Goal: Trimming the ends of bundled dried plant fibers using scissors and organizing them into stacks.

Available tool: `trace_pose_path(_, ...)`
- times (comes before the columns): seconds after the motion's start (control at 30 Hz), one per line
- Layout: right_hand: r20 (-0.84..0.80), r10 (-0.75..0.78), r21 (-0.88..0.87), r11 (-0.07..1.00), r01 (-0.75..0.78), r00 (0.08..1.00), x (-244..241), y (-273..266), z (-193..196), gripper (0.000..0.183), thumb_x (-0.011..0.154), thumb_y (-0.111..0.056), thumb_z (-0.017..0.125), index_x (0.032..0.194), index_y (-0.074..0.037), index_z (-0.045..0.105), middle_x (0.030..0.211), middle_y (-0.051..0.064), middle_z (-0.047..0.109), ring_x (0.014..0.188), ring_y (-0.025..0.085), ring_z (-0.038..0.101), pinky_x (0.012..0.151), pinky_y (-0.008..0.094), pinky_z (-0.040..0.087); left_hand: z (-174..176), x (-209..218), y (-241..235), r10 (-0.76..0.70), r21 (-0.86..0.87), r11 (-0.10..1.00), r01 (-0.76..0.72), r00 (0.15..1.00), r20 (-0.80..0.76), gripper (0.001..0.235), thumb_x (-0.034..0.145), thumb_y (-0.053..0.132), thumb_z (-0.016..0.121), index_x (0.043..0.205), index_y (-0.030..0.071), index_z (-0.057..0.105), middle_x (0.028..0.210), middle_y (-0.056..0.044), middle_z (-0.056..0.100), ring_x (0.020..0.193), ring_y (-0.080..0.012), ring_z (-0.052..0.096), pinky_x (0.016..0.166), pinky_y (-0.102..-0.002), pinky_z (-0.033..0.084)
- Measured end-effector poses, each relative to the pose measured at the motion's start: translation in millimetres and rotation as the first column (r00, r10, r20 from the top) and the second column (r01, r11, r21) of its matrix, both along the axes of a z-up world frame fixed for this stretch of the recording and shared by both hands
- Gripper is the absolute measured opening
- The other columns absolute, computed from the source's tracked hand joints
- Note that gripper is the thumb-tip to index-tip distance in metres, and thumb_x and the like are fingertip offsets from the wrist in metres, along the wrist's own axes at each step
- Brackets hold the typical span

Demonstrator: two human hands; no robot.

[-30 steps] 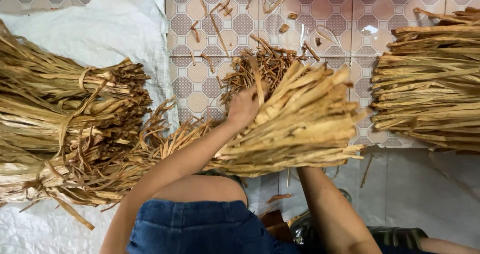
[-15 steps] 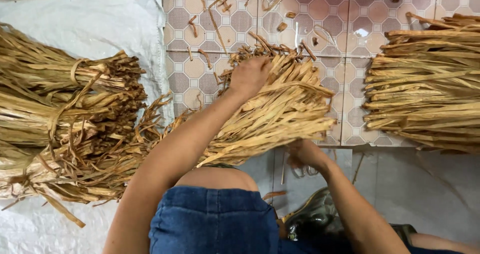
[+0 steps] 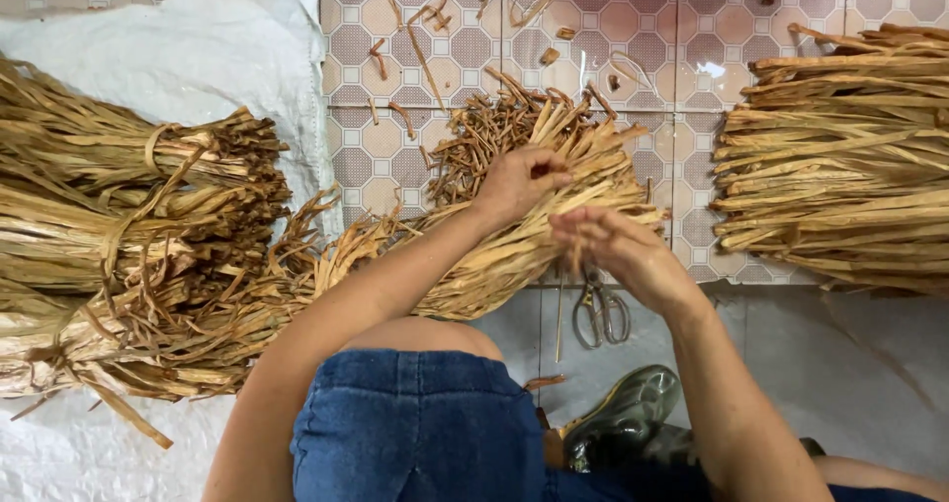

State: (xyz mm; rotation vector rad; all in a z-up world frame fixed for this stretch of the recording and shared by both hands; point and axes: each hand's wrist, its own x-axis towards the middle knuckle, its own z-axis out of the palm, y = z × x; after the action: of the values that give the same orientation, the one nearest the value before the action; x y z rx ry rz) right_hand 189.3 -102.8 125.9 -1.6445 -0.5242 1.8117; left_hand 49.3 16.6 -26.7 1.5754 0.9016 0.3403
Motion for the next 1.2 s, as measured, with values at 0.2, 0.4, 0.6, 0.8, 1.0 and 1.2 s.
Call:
trace_pose_path(0.2, 0.580, 0.307, -0.037, 0.935, -0.352, 0.755, -5, 34, -34, 0.018, 0.097, -0.019, 0.063, 0.111, -0.014, 0.073, 0.103, 0.003, 0.078, 0.099, 0.019, 0.076, 0.088, 0.036, 0.064, 12, -17, -1, -0.144, -0.142, 0.979, 0.143, 0.990, 0.008, 0.020, 0.086, 0.035, 0.078, 0.101, 0.022, 0.079, 0.108, 0.001, 0.073, 0.107, -0.0168, 0.069, 0.100, -0.040, 0.053)
trace_pose_path(0.4, 0.842, 0.313, -0.041, 0.849, -0.527, 0.439, 3, 53, -75, 0.025, 0.103, -0.031, 0.077, 0.092, -0.010, 0.080, 0.093, 0.008, 0.066, 0.090, 0.018, 0.062, 0.084, 0.033, 0.055, -3, -21, -8, -0.202, -0.184, 0.960, 0.209, 0.978, 0.054, 0.033, 0.077, 0.034, 0.084, 0.105, 0.021, 0.075, 0.102, 0.001, 0.073, 0.098, -0.0170, 0.070, 0.094, -0.036, 0.054)
trace_pose_path(0.6, -0.052, -0.021, 0.317, 0.948, 0.036, 0.998, 3, 57, -79, 0.056, 0.083, -0.017, 0.073, 0.137, -0.018, 0.060, 0.127, -0.002, 0.065, 0.117, 0.012, 0.063, 0.105, 0.028, 0.053, -3, -28, -10, 0.101, -0.239, 0.966, -0.093, 0.995, 0.022, 0.020, 0.088, 0.034, 0.078, 0.098, 0.016, 0.077, 0.092, -0.001, 0.072, 0.082, -0.0134, 0.069, 0.078, -0.031, 0.061)
trace_pose_path(0.8, -0.080, 0.057, 0.113, 0.992, -0.048, 0.995, 14, 25, -137, 0.038, 0.093, -0.009, 0.066, 0.132, -0.007, 0.065, 0.124, -0.002, 0.066, 0.109, 0.010, 0.063, 0.096, 0.028, 0.054, 12, -28, -6, 0.175, -0.019, 0.984, -0.177, 0.939, 0.297, 0.008, 0.091, 0.021, 0.076, 0.094, 0.014, 0.077, 0.094, 0.001, 0.073, 0.084, -0.0071, 0.069, 0.079, -0.026, 0.062)
trace_pose_path(1.0, 0.003, -0.129, 0.162, 0.979, 0.127, 0.992, 5, 13, -171, 0.013, 0.104, -0.015, 0.065, 0.110, -0.005, 0.073, 0.083, 0.004, 0.067, 0.063, 0.011, 0.055, 0.054, 0.025, 0.049, 12, -25, -12, 0.172, -0.090, 0.984, -0.155, 0.955, 0.242, 0.017, 0.090, 0.023, 0.076, 0.101, 0.011, 0.079, 0.094, 0.000, 0.071, 0.083, -0.0093, 0.069, 0.078, -0.027, 0.064)
trace_pose_path(1.2, -0.062, -0.437, 0.064, 0.895, 0.441, 0.897, -15, 21, -154, 0.007, 0.096, -0.009, 0.067, 0.099, -0.005, 0.072, 0.089, 0.003, 0.070, 0.075, 0.011, 0.064, 0.064, 0.025, 0.057, 28, -36, -45, 0.201, 0.103, 0.977, -0.186, 0.965, -0.169, 0.080, 0.069, 0.037, 0.091, 0.130, 0.007, 0.049, 0.122, -0.012, 0.048, 0.113, -0.0254, 0.055, 0.097, -0.039, 0.049)
